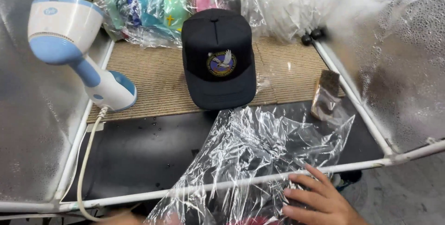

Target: The person cleans two hats by hand using a brush and a steamer inside a photography light box. They first steam and brush a grey and white mesh hat, then unwrap and brush a black mesh hat.

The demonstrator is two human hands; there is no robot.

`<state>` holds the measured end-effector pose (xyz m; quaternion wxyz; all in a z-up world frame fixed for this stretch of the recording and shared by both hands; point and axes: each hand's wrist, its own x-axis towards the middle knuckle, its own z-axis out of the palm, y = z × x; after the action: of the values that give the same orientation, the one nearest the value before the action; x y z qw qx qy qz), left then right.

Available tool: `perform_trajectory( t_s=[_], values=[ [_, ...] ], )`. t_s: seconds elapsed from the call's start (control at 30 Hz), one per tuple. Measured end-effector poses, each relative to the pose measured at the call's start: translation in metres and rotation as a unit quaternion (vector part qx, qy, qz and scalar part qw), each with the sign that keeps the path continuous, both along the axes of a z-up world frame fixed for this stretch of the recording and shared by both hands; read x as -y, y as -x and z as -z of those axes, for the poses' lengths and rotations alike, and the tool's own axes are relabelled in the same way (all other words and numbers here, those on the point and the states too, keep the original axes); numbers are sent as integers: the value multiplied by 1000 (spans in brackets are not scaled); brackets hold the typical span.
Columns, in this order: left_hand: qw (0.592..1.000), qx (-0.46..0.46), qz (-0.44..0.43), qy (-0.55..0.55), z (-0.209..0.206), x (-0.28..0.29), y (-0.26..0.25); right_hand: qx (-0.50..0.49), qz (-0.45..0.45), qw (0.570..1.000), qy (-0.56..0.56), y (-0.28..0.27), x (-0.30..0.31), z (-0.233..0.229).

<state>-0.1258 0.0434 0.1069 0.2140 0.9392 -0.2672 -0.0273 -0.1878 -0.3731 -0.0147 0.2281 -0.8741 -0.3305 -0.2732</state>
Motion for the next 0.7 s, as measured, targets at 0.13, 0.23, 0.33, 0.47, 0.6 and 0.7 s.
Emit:
perform_trajectory(
  t_s=[0.13,0.23,0.33,0.47,0.6,0.7],
  values=[
    [979,174,90,58,49,14,-100,-132,-135,982,-15,2,15,-30],
    [952,238,191,-6,83,47,-134,-207,-152,965,-60,3,17,-36],
    [928,250,278,7,93,83,-133,-184,-147,968,-84,0,24,-22],
    [914,165,368,52,103,85,-99,-50,4,998,32,18,37,-13],
    [930,73,346,99,159,55,-75,-64,13,997,-31,33,59,9],
    [949,58,284,127,146,68,-72,-319,41,918,-233,42,65,6]
  ],
)
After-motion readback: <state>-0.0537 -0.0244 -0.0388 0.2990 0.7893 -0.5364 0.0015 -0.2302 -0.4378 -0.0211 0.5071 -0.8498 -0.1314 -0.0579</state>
